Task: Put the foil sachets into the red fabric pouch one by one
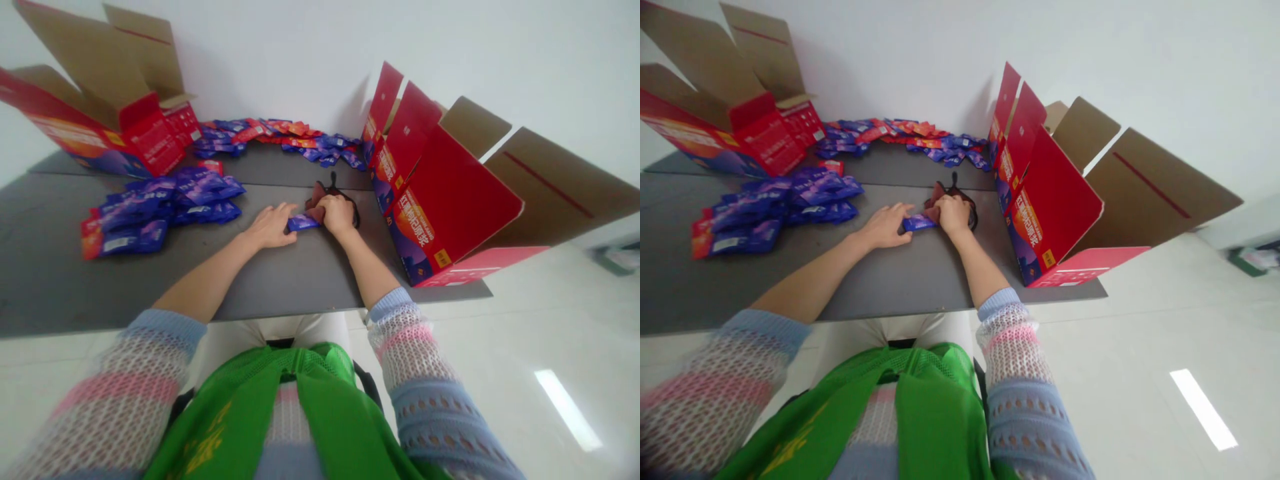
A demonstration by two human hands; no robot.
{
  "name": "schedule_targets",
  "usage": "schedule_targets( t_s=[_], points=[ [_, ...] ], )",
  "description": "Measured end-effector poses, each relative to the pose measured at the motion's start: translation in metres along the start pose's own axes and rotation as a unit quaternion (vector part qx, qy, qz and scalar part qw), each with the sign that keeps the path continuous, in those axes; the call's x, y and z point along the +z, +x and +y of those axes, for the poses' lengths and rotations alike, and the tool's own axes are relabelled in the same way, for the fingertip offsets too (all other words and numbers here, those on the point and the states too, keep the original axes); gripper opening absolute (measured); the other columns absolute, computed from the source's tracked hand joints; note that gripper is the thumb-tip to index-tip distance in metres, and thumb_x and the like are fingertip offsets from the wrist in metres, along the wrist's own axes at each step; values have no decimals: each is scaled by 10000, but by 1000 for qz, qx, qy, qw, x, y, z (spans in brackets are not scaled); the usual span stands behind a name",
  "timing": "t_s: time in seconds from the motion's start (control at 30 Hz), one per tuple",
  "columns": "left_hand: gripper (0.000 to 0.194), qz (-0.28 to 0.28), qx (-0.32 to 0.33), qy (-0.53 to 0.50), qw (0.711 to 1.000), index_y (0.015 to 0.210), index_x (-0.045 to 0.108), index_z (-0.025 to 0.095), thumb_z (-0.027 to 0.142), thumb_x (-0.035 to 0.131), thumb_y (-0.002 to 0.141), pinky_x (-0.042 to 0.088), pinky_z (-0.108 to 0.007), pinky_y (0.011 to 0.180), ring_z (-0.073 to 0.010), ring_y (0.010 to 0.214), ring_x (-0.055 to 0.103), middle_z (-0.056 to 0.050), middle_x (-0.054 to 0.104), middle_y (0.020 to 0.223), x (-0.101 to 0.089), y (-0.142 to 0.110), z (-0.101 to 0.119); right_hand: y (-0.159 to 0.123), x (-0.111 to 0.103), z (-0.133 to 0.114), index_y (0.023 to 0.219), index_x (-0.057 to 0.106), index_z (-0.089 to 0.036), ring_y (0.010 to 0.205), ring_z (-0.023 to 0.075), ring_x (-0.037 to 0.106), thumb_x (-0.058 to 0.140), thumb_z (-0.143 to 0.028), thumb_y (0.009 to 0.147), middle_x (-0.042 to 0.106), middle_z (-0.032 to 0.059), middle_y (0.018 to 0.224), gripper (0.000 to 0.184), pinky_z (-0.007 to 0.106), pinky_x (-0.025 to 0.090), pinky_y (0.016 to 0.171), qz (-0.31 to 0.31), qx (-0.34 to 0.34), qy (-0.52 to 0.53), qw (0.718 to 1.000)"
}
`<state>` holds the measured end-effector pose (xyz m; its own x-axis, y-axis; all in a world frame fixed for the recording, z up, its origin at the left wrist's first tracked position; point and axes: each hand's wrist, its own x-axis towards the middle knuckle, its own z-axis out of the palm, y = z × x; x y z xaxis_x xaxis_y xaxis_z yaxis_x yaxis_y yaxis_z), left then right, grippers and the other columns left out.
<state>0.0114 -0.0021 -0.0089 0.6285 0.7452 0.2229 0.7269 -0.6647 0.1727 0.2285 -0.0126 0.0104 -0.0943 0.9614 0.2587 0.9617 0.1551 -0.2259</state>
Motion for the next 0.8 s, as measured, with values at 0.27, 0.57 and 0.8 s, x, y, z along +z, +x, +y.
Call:
schedule_targets(
  t_s=[0.27,0.57,0.8],
  points=[
    [362,-11,14,66,998,1171,621,104,246,434,895,456,-424,951,-325,1047,651,-192,658,1123,2,4,2,-2,-10,38,1090,785,-280,1175,348,593,534,-349,943,730,108,1169,299,516,428,990,6,163,21,986],
    [345,46,-194,-505,839,808,628,151,461,542,931,563,-353,636,-232,544,668,-80,650,583,16,10,-37,-16,-6,-3,1458,497,-171,1403,266,415,383,-135,844,508,80,1512,626,394,338,1153,143,-25,66,987],
    [169,77,-226,-707,665,1000,715,89,192,641,888,575,-424,929,-266,926,751,-111,755,839,3,15,-36,-28,-33,-5,1580,323,-189,1480,410,287,358,-356,943,393,107,1586,659,539,326,1145,118,-39,48,991]
  ],
)
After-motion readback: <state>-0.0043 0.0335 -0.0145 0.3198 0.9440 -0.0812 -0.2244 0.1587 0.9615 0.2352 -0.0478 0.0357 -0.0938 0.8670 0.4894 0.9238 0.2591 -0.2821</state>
